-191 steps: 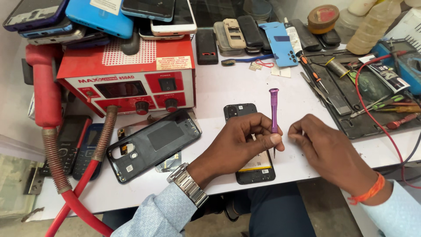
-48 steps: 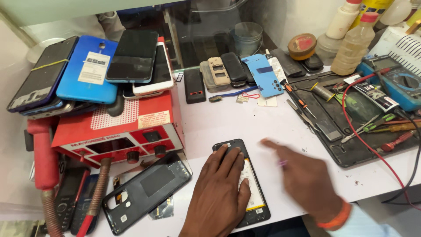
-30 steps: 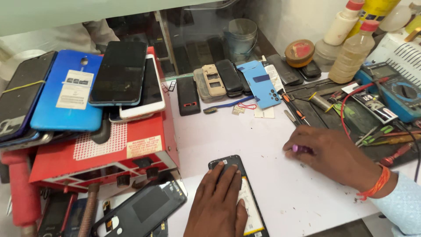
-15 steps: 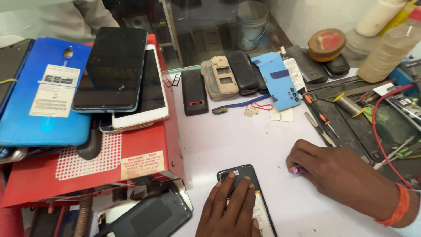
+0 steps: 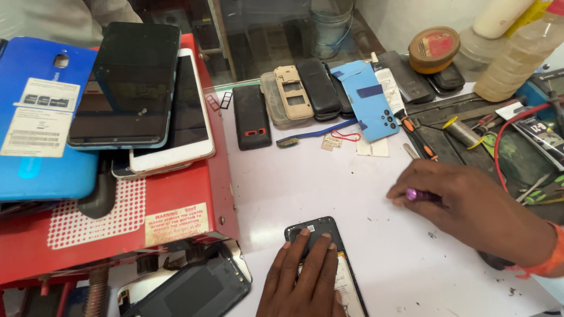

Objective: The person reassembles a smartphone by placing a black internal cover over the camera module and then securing it with screws. They use a purple screwdriver to tighten multiple screws around the cover and along the phone's edge.

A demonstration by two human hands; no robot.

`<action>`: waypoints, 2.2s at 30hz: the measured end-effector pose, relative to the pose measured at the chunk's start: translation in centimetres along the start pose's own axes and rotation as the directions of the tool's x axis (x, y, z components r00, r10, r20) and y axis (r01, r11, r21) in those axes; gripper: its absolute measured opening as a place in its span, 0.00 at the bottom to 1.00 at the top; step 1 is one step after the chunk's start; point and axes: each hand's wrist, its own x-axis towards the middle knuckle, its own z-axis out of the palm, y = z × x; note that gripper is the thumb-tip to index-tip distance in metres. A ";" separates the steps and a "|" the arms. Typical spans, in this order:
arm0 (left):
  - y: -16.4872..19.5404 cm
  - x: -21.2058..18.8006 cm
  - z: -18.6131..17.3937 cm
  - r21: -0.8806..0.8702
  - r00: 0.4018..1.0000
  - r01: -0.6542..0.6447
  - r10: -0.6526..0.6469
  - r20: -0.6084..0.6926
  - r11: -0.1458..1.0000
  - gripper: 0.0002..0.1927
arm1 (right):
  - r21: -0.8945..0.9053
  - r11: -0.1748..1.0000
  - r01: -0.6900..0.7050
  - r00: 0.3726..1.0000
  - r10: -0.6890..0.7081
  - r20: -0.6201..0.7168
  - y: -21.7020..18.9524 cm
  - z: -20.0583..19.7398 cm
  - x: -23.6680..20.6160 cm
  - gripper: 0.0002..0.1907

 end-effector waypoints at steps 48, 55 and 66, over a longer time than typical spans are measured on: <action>3.4 1.9 -7.6 -0.146 0.993 0.064 -0.077 -0.090 0.987 0.24 | 0.144 0.989 0.038 0.999 -0.037 -0.007 -7.0 4.0 -2.1 0.10; 3.5 1.8 -8.1 -0.183 0.988 0.041 -0.067 -0.138 0.982 0.23 | 0.150 0.988 0.031 1.000 -0.031 -0.003 -7.1 4.7 -1.5 0.08; 3.6 1.5 -8.4 -0.240 0.982 0.042 -0.085 -0.171 0.970 0.25 | 0.085 0.995 0.047 0.998 -0.051 0.047 -7.7 4.5 -0.9 0.09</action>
